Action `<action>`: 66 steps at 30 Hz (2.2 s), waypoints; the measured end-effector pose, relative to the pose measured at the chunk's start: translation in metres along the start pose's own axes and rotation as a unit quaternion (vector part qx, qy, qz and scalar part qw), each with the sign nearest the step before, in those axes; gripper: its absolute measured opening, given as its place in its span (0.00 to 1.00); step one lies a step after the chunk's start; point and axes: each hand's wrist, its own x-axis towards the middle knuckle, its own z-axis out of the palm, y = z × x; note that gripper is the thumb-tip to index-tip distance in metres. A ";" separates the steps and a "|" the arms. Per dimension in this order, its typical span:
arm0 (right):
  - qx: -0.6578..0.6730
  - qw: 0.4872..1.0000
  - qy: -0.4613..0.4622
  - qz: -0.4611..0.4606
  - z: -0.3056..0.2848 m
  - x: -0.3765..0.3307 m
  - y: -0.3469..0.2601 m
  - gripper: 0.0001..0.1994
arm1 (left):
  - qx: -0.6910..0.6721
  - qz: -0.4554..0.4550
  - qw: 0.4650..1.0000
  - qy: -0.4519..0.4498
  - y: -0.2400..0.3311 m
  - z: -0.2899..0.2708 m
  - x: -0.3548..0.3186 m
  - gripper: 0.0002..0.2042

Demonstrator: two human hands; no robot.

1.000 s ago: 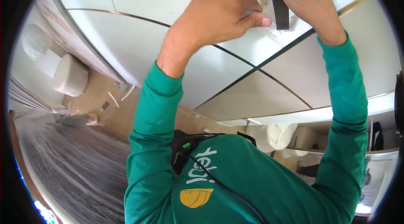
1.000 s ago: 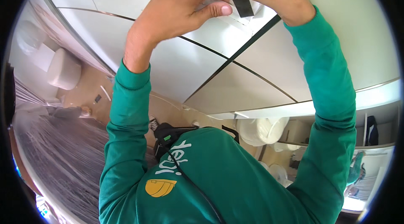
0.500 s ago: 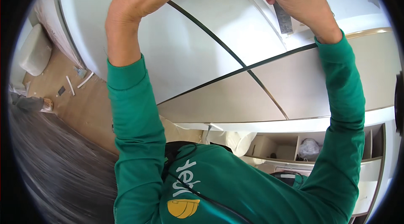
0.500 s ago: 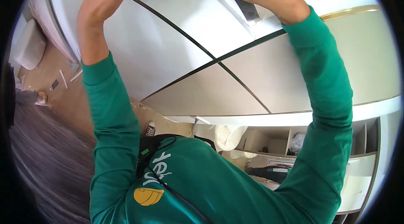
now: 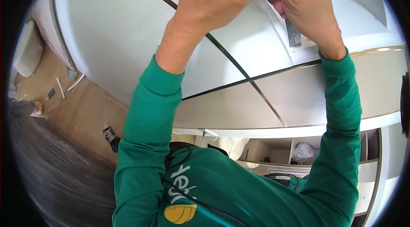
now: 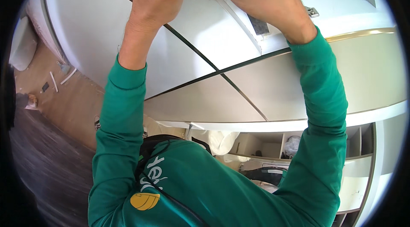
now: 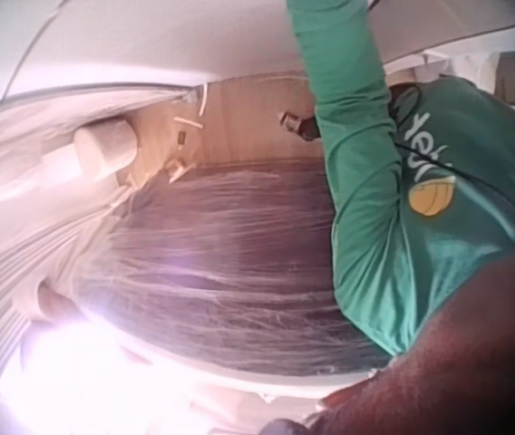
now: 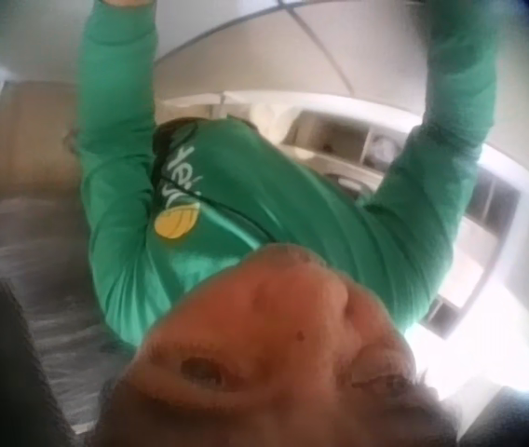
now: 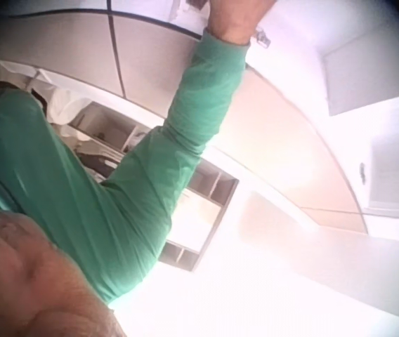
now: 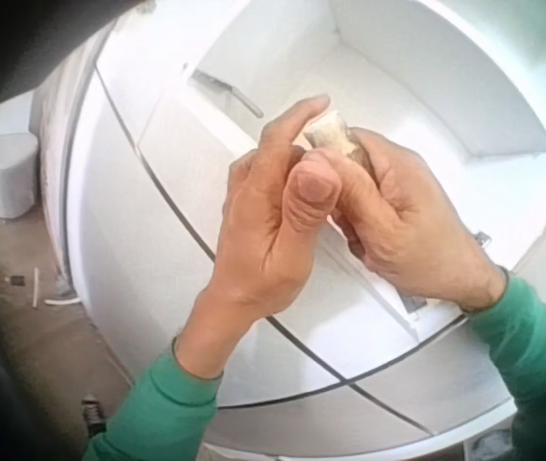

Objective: The person uses a flat-bladed tool and a mallet to work on a white cabinet frame. The person pries at the trim of the cabinet and taps it back into place using the tools by hand.

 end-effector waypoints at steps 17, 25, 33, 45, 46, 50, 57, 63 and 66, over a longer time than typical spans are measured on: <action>-0.068 0.995 0.008 -0.070 0.001 0.003 0.009 0.15 | 0.105 0.028 0.978 0.179 -0.001 0.031 0.011 0.25; -0.098 0.995 -0.017 -0.025 0.003 0.002 -0.010 0.16 | 0.225 0.076 0.967 0.088 -0.022 0.014 -0.006 0.45; -0.074 0.997 -0.021 -0.009 -0.004 0.003 0.011 0.17 | 0.128 -0.051 0.988 0.064 0.000 0.017 -0.007 0.41; -0.038 0.999 -0.030 0.014 -0.002 0.004 0.012 0.19 | 0.268 0.041 0.961 0.055 -0.018 0.012 -0.014 0.40; -0.035 0.998 -0.035 0.031 -0.003 0.005 0.004 0.19 | 0.248 0.025 0.967 0.057 -0.018 0.013 -0.015 0.41; -0.069 0.997 -0.025 0.031 -0.001 0.003 0.010 0.19 | 0.183 -0.023 0.980 0.074 -0.023 0.017 -0.021 0.41; -0.108 0.991 -0.038 0.069 -0.003 0.000 0.003 0.16 | 0.296 0.035 0.953 0.056 -0.010 0.017 -0.018 0.42; -0.065 0.995 -0.042 0.064 -0.004 0.002 0.004 0.17 | 0.264 0.024 0.963 0.040 -0.024 0.011 -0.025 0.45; -0.057 0.998 -0.011 0.002 0.000 -0.002 -0.008 0.18 | 0.132 0.030 0.989 0.063 -0.022 0.015 -0.016 0.50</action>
